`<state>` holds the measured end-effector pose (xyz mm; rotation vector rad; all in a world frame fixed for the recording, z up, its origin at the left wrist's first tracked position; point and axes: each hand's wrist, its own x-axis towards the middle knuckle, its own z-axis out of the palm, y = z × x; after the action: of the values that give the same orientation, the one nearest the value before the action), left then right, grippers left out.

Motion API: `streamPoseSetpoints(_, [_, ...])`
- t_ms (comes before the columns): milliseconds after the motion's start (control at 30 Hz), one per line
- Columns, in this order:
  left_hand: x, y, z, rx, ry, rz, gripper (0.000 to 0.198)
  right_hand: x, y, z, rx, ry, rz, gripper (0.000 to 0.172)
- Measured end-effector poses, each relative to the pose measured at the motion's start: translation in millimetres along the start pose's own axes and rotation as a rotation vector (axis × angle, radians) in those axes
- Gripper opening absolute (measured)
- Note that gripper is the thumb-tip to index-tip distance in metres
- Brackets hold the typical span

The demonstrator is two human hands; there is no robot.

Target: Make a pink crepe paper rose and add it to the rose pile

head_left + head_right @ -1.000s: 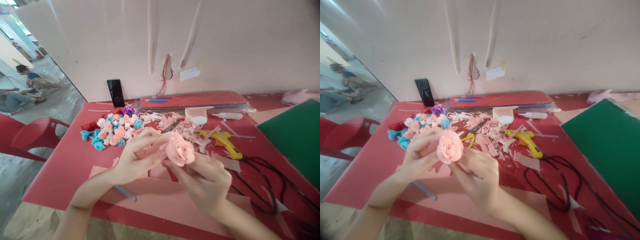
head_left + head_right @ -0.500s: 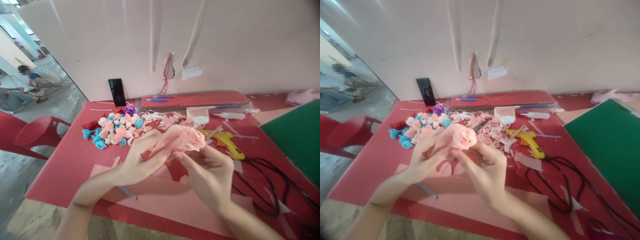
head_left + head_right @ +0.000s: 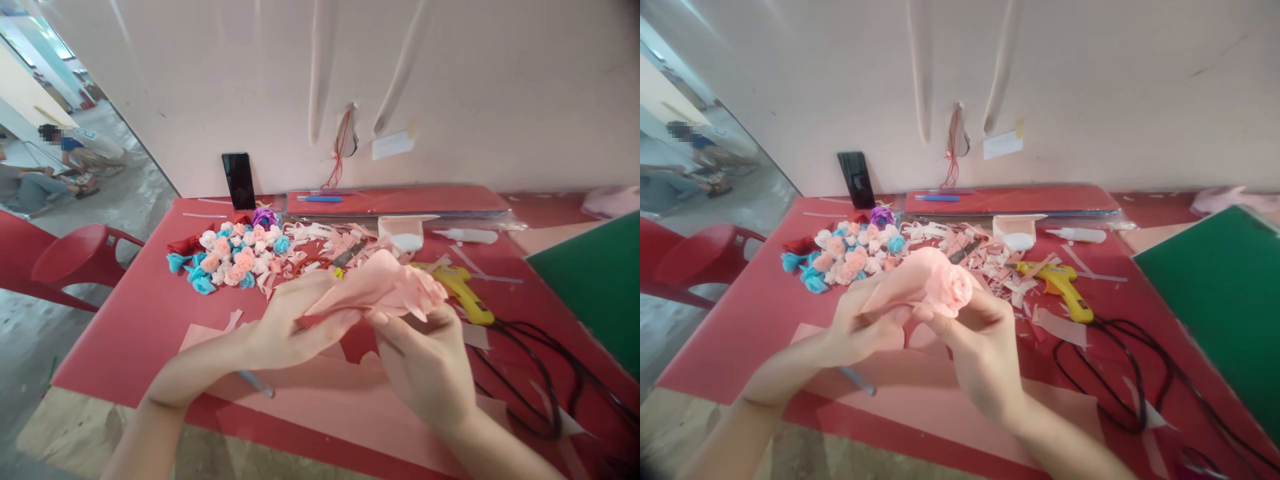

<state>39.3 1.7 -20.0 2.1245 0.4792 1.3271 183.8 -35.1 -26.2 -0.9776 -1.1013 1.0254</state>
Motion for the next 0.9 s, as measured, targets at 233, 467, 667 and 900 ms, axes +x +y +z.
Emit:
streamPoseSetpoints(233, [0,2,3.9,-0.216,0.029,-0.126,0.014,-2,5,1,0.12,-0.033,0.032,0.008])
streamPoseSetpoints(467, [1,2,7.8,-0.489,0.033,-0.263,0.015,-3,0,4,0.127,-0.007,-0.019,0.011])
streamPoseSetpoints(667, [0,2,8.4,-0.475,0.055,-0.273,0.028,-3,-2,5,0.105,0.044,-0.014,0.01])
streamPoseSetpoints(900, [-5,1,10.9,-0.48,0.017,-0.287,0.035,-2,0,3,0.021,0.044,-0.053,0.01])
